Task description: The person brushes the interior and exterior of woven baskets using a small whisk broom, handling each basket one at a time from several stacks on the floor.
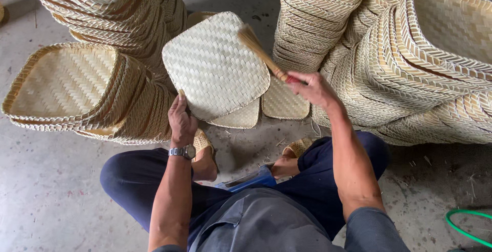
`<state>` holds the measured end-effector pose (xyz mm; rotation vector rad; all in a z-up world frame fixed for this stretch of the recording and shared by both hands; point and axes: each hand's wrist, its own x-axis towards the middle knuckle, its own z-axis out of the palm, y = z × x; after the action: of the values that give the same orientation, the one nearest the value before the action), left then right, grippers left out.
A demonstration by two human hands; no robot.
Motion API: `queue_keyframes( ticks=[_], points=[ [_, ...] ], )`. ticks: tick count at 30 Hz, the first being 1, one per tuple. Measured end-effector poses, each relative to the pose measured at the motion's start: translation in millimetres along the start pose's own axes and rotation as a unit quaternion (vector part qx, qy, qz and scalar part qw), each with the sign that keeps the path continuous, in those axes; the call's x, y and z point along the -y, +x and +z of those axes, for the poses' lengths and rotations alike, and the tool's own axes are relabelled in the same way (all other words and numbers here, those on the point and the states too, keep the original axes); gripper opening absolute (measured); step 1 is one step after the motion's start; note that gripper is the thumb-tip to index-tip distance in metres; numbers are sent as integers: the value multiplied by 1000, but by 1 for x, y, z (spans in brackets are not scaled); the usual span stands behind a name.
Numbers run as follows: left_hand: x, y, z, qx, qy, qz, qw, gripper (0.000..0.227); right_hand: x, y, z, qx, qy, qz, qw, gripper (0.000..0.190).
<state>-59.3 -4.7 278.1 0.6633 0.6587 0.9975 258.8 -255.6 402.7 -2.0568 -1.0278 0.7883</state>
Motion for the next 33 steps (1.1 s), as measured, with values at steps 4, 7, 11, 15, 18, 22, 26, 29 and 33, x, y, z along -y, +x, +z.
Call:
queue_keyframes(
  ticks=[4,7,11,15,18,22,26,29,33],
  points=[
    [11,13,1,5,-95,33,995,22,-23,-23,63,4,186,17,982,58],
    [35,18,7,-28,-147,94,984,18,-12,-50,132,94,169,-77,978,47],
    [52,13,16,-1,-1,149,989,14,19,-55,165,137,123,-12,983,50],
    [18,-14,24,119,248,120,954,20,2,-7,89,54,119,43,990,44],
    [0,-28,28,150,376,105,908,18,-10,21,51,-184,-113,-30,976,44],
    [28,-23,24,192,439,166,862,16,-7,21,99,-153,-115,-127,973,32],
    [58,4,-2,63,184,5,981,19,-47,-37,165,24,-248,-142,958,26],
    [68,18,-32,-1,80,-5,997,18,-89,-44,133,16,-267,4,963,26],
    [88,22,-44,1,-19,-10,1000,17,-112,-51,77,-87,-290,15,953,29]
  ],
)
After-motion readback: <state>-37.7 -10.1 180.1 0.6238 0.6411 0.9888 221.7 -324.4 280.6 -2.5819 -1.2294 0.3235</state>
